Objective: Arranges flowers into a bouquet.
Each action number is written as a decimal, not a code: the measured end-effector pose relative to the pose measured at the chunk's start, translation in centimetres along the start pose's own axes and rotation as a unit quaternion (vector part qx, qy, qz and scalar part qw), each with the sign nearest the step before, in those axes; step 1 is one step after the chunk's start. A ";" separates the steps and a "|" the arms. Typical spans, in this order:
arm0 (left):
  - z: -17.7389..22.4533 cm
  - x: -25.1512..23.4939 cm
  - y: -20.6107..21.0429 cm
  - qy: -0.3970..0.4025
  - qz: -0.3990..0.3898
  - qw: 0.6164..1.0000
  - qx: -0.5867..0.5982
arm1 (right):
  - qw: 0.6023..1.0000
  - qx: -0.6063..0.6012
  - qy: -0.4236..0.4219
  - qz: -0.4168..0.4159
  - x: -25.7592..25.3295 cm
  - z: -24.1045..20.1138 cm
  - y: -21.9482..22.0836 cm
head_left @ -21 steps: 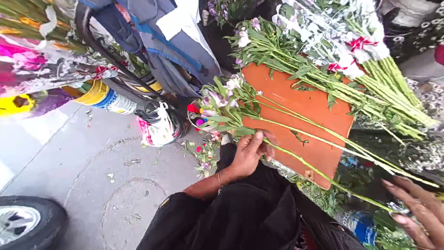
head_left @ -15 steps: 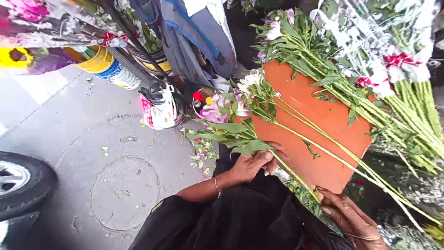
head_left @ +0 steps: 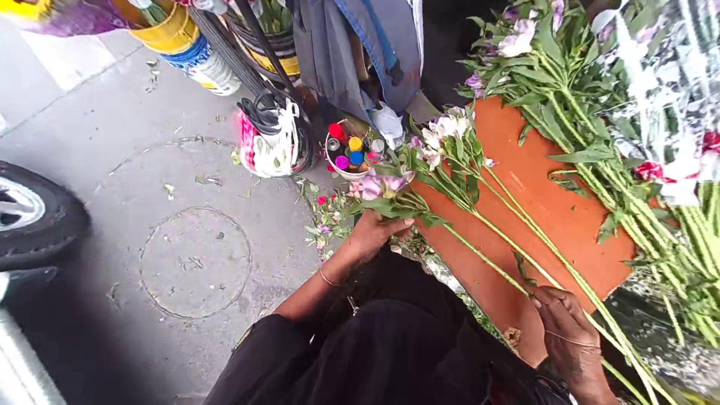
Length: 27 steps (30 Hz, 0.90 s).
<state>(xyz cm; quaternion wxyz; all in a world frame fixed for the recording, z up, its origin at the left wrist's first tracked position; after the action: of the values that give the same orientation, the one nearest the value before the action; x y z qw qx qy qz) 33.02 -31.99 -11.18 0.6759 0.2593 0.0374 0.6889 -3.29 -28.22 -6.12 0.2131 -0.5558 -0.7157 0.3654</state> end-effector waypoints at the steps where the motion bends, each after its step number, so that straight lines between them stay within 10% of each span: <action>1: -1.0 -0.5 -1.1 -0.026 0.013 0.999 -0.046 | 0.999 0.034 0.001 0.009 0.5 1.5 0.6; 19: 1.7 -7.5 -4.7 0.095 0.104 0.983 -0.116 | 0.970 0.229 0.024 0.072 0.7 2.2 2.2; 27: 1.9 -7.3 -6.4 -0.015 0.070 0.985 -0.156 | 0.967 0.234 0.021 0.103 -0.1 2.0 2.5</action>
<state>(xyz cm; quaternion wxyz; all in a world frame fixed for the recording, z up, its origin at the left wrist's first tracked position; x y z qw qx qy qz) 39.32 -39.01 -14.36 0.6590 0.1626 -0.0985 0.7277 -3.11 -28.58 -9.29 0.3131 -0.5689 -0.5445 0.5309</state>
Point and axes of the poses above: each hand's wrist, its own x-axis away from the middle knuckle, its own y-axis out of the palm, z = x × y, the point moved 8 cm from there along -x, towards the middle knuckle, and after that the axes turned 2 degrees about y, right-handed, at the moved point
